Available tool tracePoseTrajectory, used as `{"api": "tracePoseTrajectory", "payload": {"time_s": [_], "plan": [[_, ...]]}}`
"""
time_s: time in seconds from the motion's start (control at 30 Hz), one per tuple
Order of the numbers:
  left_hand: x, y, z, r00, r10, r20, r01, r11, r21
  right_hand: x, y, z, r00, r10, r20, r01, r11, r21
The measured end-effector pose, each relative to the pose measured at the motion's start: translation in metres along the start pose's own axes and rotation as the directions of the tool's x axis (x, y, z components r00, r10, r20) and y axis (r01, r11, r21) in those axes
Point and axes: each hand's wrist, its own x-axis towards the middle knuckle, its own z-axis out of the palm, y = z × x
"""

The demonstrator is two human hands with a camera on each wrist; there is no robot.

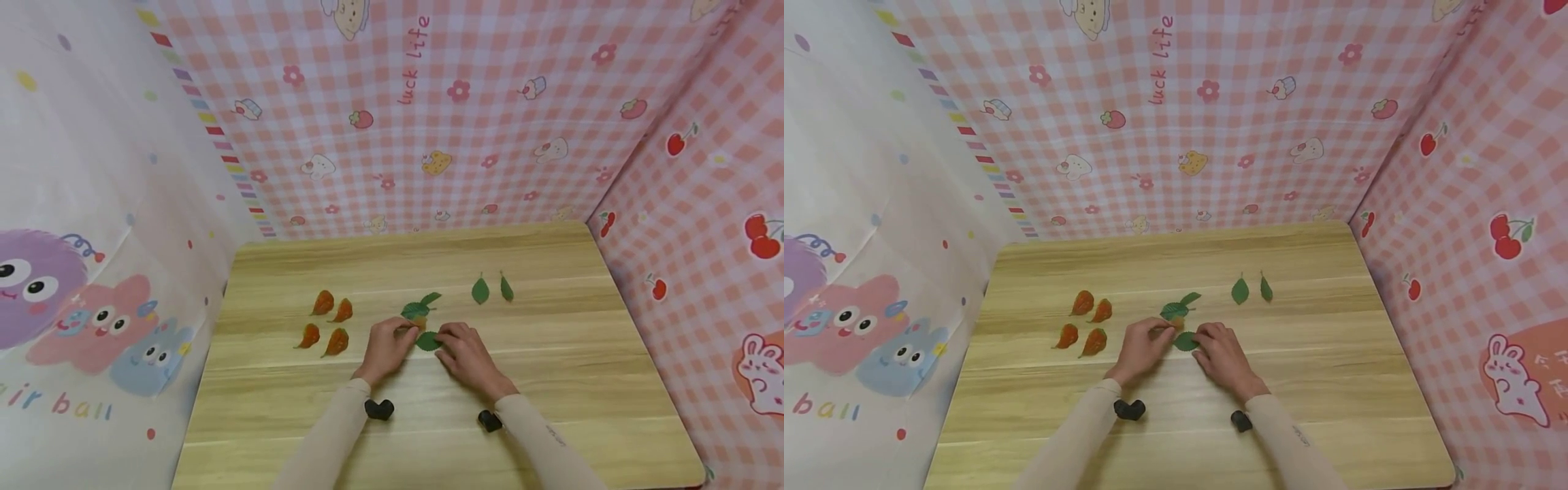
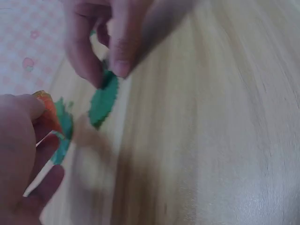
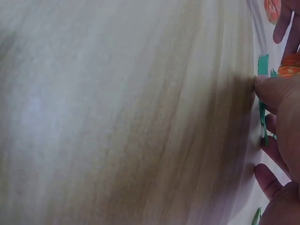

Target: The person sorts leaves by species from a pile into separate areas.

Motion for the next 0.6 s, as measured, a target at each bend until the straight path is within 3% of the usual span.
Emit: {"api": "tracePoseTrajectory", "payload": {"time_s": [0.1, 0.2, 0.37, 0.6], "plan": [[-0.002, 0.001, -0.006, 0.996, -0.091, 0.017, 0.092, 0.988, -0.124, 0.0, -0.001, 0.0, 1.0, 0.01, 0.003, -0.01, 1.0, 0.011], [-0.005, 0.002, -0.013, 0.982, -0.18, 0.058, 0.189, 0.953, -0.238, 0.001, -0.002, -0.001, 1.0, 0.023, 0.003, -0.023, 0.999, 0.028], [-0.014, 0.004, -0.026, 0.949, -0.302, 0.095, 0.315, 0.869, -0.381, 0.001, -0.003, -0.002, 0.999, 0.037, 0.01, -0.037, 0.998, 0.048], [-0.034, 0.002, -0.044, 0.9, -0.428, 0.081, 0.409, 0.765, -0.497, 0.001, -0.004, -0.001, 0.999, 0.041, -0.004, -0.041, 0.997, 0.068]]}}
